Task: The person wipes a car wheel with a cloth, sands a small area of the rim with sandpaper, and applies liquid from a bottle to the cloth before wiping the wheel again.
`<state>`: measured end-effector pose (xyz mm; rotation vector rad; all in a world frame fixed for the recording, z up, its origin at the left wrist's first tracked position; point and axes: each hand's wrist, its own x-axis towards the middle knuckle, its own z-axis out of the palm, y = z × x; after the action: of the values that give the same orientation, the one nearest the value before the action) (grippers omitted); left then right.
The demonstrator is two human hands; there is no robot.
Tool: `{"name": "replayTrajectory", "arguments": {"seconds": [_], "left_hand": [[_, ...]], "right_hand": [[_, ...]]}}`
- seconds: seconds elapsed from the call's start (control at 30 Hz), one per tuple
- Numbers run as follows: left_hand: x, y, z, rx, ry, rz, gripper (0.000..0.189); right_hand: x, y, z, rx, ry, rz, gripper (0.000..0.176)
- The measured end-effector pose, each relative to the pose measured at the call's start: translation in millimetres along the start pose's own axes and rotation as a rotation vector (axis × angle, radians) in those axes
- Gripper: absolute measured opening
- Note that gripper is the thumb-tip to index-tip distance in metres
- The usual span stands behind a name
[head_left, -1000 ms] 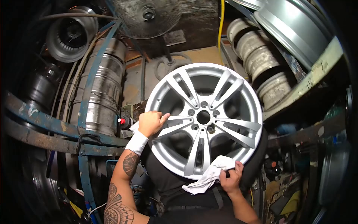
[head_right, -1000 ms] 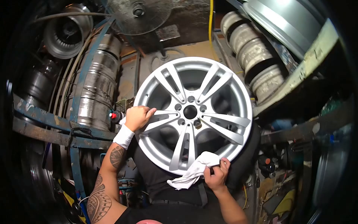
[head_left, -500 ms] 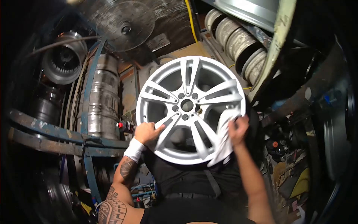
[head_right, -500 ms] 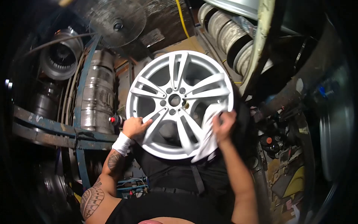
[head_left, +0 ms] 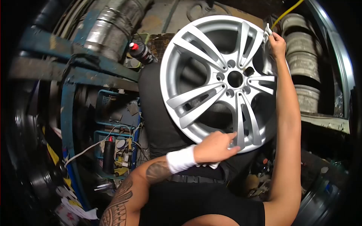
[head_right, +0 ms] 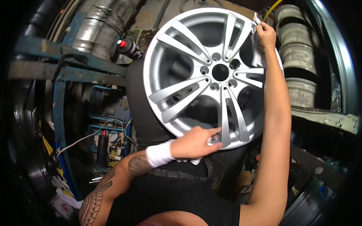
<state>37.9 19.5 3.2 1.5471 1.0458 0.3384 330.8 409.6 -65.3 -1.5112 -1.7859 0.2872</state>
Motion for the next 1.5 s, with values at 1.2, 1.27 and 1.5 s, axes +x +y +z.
{"name": "replayTrajectory", "arguments": {"seconds": [1.2, 1.27, 1.5], "left_hand": [[27, -64, -21, 0.229, 0.662, -0.162, 0.057], [19, -67, -20, 0.294, 0.630, -0.080, 0.048], [-64, -85, -64, 0.000, 0.771, 0.372, 0.008]], "right_hand": [[-116, 20, 2, -0.457, 0.094, -0.393, 0.030], [-116, 30, -6, -0.180, -0.126, 0.001, 0.029], [-179, 4, -15, 0.315, -0.070, 0.094, 0.023]]}}
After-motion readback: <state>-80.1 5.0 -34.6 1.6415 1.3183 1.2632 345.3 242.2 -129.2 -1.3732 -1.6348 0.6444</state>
